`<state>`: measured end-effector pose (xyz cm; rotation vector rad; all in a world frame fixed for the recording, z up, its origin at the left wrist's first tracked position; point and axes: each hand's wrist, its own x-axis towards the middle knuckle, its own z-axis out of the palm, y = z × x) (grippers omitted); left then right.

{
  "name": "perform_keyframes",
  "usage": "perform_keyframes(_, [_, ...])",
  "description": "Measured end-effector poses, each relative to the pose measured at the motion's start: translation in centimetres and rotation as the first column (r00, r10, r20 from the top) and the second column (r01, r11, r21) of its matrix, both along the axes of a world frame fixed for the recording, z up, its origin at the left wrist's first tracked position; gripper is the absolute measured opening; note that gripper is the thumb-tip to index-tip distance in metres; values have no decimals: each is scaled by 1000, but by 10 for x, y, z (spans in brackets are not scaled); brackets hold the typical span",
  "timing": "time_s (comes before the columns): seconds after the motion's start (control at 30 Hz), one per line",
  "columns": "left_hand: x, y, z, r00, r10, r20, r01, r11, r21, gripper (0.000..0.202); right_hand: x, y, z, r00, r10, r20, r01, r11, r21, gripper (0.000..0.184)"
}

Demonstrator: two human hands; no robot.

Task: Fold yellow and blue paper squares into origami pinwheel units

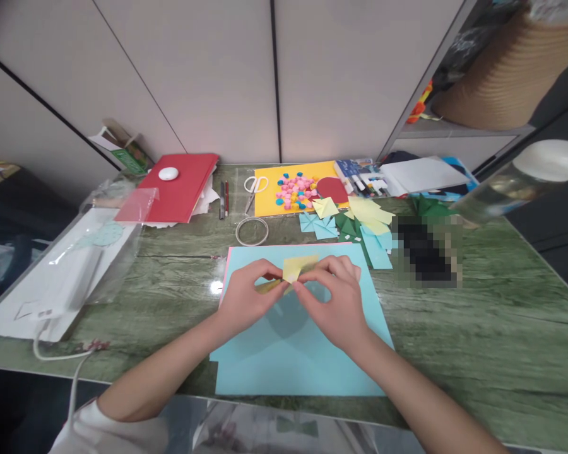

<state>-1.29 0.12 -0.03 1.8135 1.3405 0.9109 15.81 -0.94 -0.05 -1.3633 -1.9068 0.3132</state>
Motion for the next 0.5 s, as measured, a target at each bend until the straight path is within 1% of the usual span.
perform_keyframes(0.07, [-1, -2, 1, 998, -2, -67, 6, 998, 61, 6, 0, 2, -1, 999, 13, -32, -15, 997, -81, 8])
perform_keyframes(0.13, [-2, -3, 2, 996, -22, -90, 30, 996, 89, 9, 1, 4, -1, 997, 18, -72, -28, 990, -142, 9])
perform_keyframes(0.27, [-3, -3, 6, 999, -25, -40, 28, 996, 83, 11, 1, 6, -2, 989, 7, -146, -41, 972, -231, 12])
perform_keyframes(0.37, [-4, -1, 8, 1000, -11, 8, 11, 999, 49, 6, 0, 6, -3, 983, 16, -180, -62, 966, -253, 12])
perform_keyframes(0.5, [-4, 1, 9, 999, 6, 43, -6, 1000, 16, 8, -1, 6, -6, 974, 59, -219, -110, 967, -231, 8])
